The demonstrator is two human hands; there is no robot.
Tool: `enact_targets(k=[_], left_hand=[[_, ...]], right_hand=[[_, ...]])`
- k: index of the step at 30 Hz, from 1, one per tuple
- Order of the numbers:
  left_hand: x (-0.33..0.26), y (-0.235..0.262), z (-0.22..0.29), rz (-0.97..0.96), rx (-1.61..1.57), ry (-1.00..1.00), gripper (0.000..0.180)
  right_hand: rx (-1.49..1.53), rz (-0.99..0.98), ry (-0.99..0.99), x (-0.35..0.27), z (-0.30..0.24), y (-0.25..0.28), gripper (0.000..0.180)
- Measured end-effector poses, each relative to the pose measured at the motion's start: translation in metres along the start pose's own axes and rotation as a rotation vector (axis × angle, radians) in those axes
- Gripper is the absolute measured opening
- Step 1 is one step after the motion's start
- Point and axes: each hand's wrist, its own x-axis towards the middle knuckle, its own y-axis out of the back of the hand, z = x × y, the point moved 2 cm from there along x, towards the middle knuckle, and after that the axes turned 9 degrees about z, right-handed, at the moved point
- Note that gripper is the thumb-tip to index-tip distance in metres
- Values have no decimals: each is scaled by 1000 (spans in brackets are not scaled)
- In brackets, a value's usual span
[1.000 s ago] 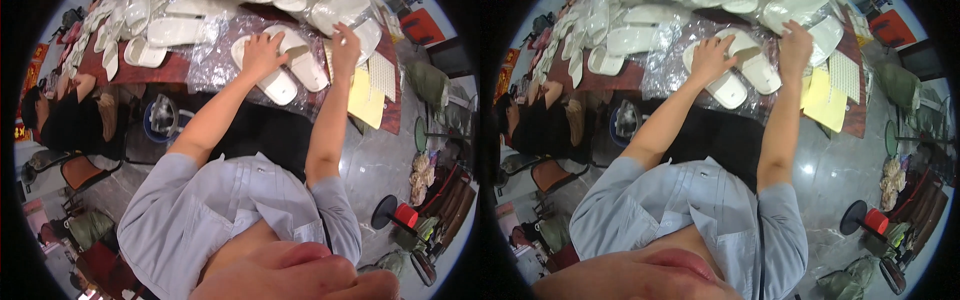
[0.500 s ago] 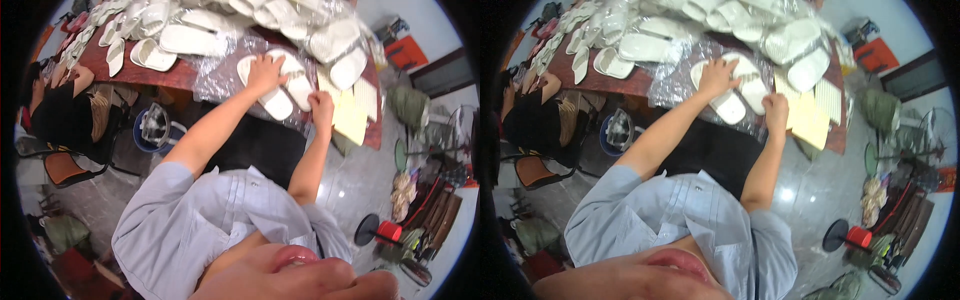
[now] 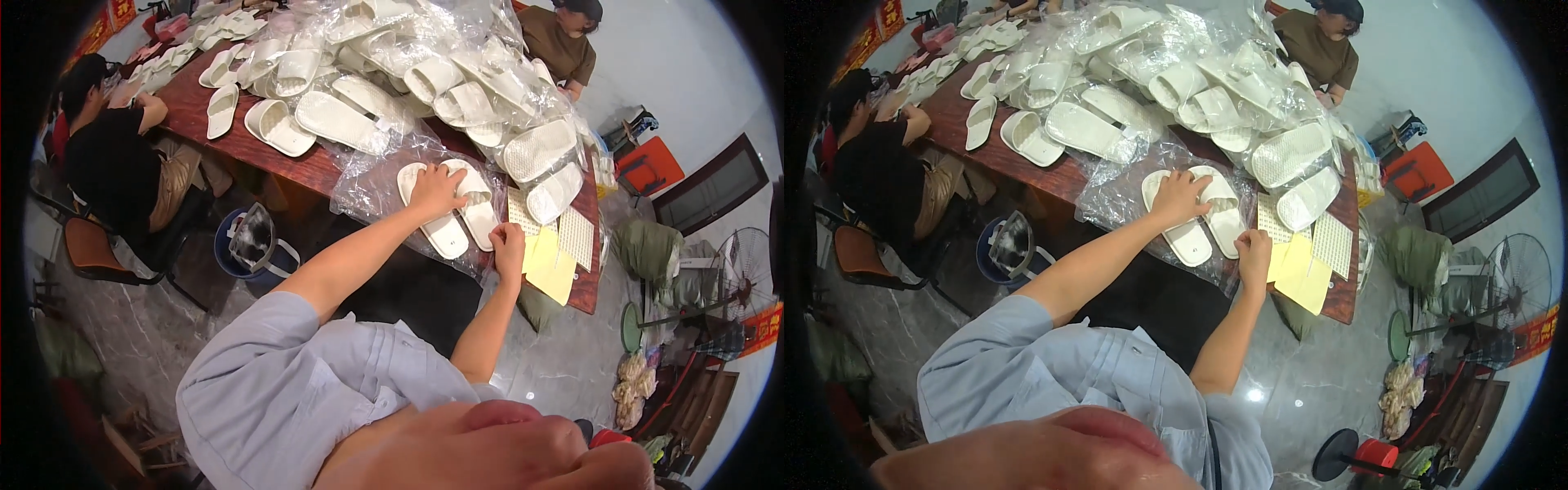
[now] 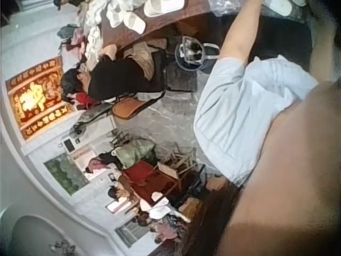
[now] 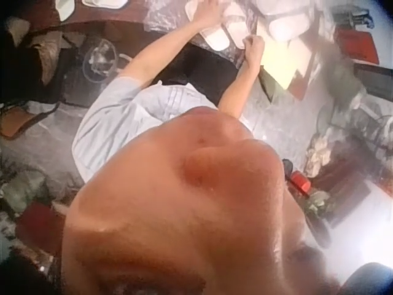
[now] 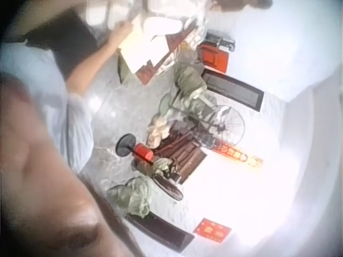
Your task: Organizing and putting white shoe components into plastic bags.
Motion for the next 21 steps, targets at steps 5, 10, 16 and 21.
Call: enact_targets(k=[5, 10, 16, 21], left_hand=[[1, -2, 4, 3, 19, -6, 57], [-3, -1, 2, 3, 5, 2, 58], [-2, -5, 3, 28, -17, 18, 61], [-1, -4, 0, 22, -15, 14, 62]], right_hand=[[41, 3, -85, -3, 2, -2, 11], [-11, -7, -34, -6, 8, -10, 11], [-28, -38, 9, -6, 14, -6, 12], [76, -44, -11, -7, 12, -6, 12]])
